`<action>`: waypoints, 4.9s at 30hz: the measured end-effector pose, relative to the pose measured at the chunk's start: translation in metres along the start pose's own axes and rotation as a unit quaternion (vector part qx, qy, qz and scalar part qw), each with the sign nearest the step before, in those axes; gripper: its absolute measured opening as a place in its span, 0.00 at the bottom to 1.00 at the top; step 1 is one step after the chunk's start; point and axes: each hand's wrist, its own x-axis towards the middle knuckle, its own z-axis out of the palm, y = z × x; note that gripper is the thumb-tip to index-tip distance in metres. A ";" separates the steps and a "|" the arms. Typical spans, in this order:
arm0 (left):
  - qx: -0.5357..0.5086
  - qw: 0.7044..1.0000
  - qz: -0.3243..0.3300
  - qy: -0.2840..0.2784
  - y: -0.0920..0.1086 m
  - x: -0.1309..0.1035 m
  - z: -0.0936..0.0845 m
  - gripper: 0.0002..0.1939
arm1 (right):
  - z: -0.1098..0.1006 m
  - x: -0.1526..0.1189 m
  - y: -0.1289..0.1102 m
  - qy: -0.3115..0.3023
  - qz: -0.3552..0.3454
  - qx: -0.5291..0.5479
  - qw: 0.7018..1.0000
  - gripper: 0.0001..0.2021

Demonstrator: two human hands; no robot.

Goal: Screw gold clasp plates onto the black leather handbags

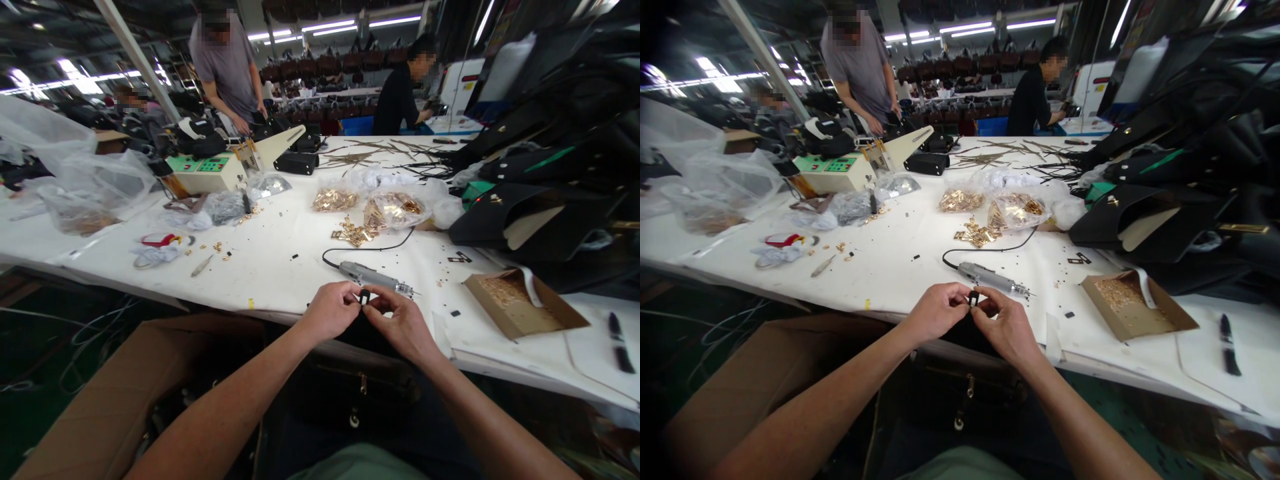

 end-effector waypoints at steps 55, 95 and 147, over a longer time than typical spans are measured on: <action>0.023 1.000 0.002 0.017 0.001 0.002 0.004 0.13 | -0.005 0.011 0.004 -0.031 0.048 0.039 0.998 0.18; 0.136 0.987 0.012 0.088 0.011 -0.006 0.015 0.11 | -0.014 0.016 0.007 -0.039 0.032 0.035 0.998 0.18; 0.424 0.876 0.229 -0.005 -0.049 -0.019 0.026 0.13 | 0.001 0.058 0.052 -0.067 0.207 0.097 0.971 0.04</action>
